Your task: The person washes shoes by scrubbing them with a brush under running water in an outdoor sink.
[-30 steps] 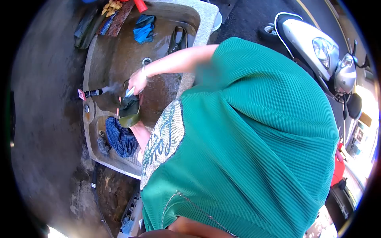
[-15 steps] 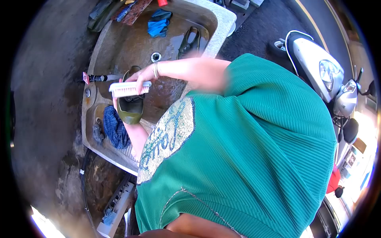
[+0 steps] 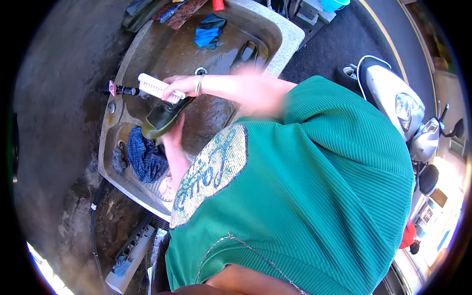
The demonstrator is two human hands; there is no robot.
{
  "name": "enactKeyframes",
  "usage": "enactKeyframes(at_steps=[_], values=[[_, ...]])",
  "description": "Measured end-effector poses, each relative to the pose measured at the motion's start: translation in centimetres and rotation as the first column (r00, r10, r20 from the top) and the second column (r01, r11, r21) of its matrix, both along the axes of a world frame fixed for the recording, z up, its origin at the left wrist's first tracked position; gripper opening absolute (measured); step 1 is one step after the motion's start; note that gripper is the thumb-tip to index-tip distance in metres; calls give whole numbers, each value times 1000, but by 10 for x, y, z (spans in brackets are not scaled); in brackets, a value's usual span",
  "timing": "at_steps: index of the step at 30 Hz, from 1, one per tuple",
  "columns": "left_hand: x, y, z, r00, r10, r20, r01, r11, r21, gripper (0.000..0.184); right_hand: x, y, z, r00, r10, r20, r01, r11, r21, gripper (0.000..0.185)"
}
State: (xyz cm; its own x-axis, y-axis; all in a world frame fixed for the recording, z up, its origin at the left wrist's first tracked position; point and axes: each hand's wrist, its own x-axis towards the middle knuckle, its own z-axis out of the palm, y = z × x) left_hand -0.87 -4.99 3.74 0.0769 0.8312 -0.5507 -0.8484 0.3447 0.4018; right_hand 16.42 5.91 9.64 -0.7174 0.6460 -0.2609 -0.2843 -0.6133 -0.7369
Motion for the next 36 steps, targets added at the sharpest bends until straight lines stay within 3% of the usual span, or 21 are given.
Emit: enactKeyframes(at_steps=[2, 6, 8, 9, 10, 12, 13, 14, 16, 19, 21, 22, 24, 25, 26, 28, 30, 32, 34, 35, 36], values=[[17, -12, -20, 856, -106, -506, 223, 959, 176, 60, -2, 3, -1, 986, 20, 168, -39, 993, 114, 49], [44, -4, -32, 945, -23, -326, 128, 943, 306, 68, -17, 2, -6, 922, -70, 382, 2, 985, 175, 43], [45, 6, -44, 992, 96, 78, -119, 915, 385, 79, -23, 2, -6, 965, 53, 257, -23, 993, -120, 40], [49, 7, -43, 984, 164, -75, -123, 915, 384, 94, -24, -2, -4, 984, 22, 179, 10, 984, -176, 33], [50, 11, -41, 983, 170, -69, -131, 912, 388, 94, -23, -2, -1, 983, 27, 184, 5, 985, -172, 33], [49, 13, -45, 958, 283, 41, -281, 906, 316, 93, -28, -5, -3, 997, -71, 14, 69, 880, -470, 21], [47, 13, -49, 944, 328, 30, -325, 914, 245, 90, -32, -6, -3, 991, -132, 32, 128, 831, -541, 15], [47, 13, -45, 941, 337, 28, -333, 910, 246, 90, -31, -10, -2, 977, -206, 45, 200, 836, -511, 16], [46, 14, -35, 902, 432, -20, -429, 899, 88, 87, -25, -12, 2, 973, -188, 137, 231, 847, -479, 21], [39, 27, -35, 898, 435, -69, -428, 898, 101, 84, -39, -19, -10, 980, -175, 92, 192, 956, -222, 38], [36, 39, -30, 897, 422, -131, -413, 906, 95, 83, -35, -2, -11, 997, -28, 66, 33, 997, -75, 48], [25, 45, -46, 917, 394, -60, -392, 919, 47, 80, -32, 10, -7, 997, 9, 72, -9, 1000, -4, 50], [11, 57, -62, 926, 379, -5, -378, 925, 33, 79, -16, 30, 21, 996, -83, -16, 82, 996, -43, 52], [4, 64, -74, 913, 376, 159, -391, 917, 80, 79, -5, 39, 35, 993, -119, -26, 119, 993, -17, 52], [3, 75, -67, 871, 417, 262, -427, 904, -17, 77, 6, 46, 44, 987, -155, -38, 155, 988, 13, 52], [0, 96, -40, 821, 465, 332, -464, 882, -88, 75, 21, 51, 48, 973, -231, -6, 231, 968, 99, 51], [-13, 112, -54, 796, 458, 397, -444, 886, -131, 74, 39, 42, 56, 978, -210, 11, 207, 971, 118, 55], [-24, 127, -67, 766, 446, 462, -417, 893, -171, 74, 54, 29, 53, 988, -156, 16, 155, 987, 45, 61], [-30, 135, -67, 658, 545, 520, -414, 838, -355, 76, 66, 16, 50, 990, -128, 53, 127, 992, 15, 66], [-33, 137, -71, 651, 540, 533, -424, 842, -334, 79, 71, 12, 38, 992, -106, 69, 105, 994, 19, 67], [-37, 140, -76, 650, 538, 536, -423, 843, -333, 79, 70, 5, 46, 978, -189, 83, 190, 982, 0, 50]])
